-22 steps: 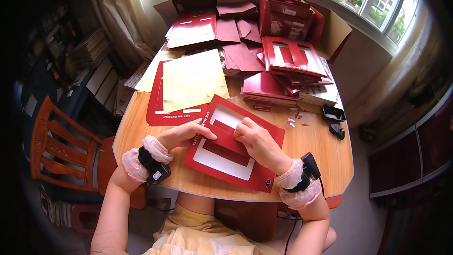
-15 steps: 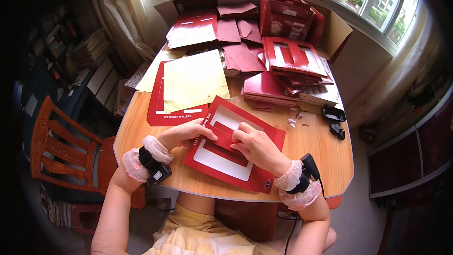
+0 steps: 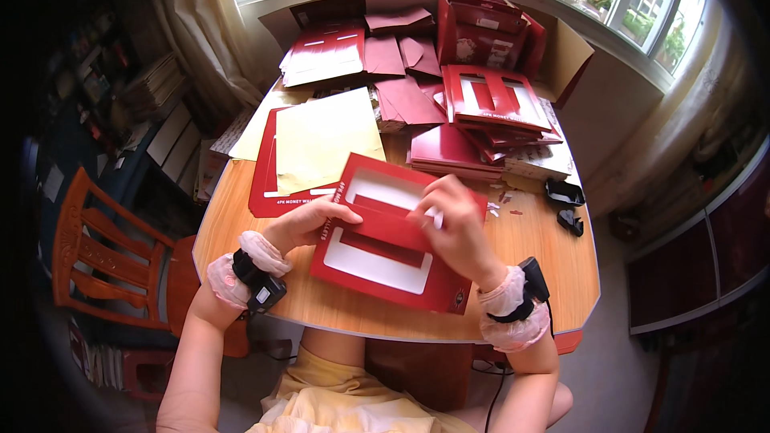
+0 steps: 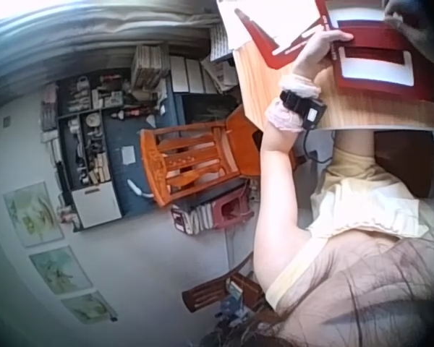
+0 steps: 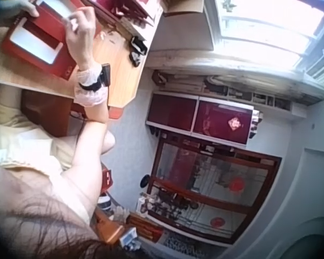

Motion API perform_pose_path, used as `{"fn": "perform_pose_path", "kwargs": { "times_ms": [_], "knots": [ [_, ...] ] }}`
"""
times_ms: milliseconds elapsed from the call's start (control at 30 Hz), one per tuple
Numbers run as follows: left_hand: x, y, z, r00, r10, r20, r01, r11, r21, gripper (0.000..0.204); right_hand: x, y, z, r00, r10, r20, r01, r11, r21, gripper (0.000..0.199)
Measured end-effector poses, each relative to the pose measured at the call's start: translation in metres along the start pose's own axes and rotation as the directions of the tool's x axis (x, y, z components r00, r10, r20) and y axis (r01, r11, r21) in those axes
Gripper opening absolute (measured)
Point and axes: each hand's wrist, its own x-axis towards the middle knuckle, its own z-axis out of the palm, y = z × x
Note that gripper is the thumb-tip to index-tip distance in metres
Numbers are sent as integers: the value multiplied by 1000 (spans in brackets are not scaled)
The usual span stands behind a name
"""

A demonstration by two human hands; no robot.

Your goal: Assembling red product boxes or packaging for wallets.

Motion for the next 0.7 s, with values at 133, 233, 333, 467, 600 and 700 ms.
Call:
{"fn": "perform_pose_path", "kwargs": {
  "times_ms": [133,233,333,467,600,700],
  "knots": [
    [-10,15,-5,983,163,-86,-162,987,19,35,2,20,-25,868,219,-445,-245,969,-2,27],
    [0,15,-11,925,359,-124,-350,932,90,42,-2,27,-32,788,609,-93,-409,630,660,54],
    [4,11,-11,883,425,-197,-416,905,88,42,-6,27,-16,799,574,180,-498,464,732,53],
    [6,8,-10,834,458,-308,-468,883,45,40,-11,20,3,726,659,197,-560,400,725,37],
    [7,6,-7,810,495,-314,-499,863,74,38,-9,23,1,701,692,170,-557,382,738,29],
    [7,7,-5,800,516,-307,-535,845,25,36,1,14,-6,740,656,148,-477,358,803,23]
  ]
}}
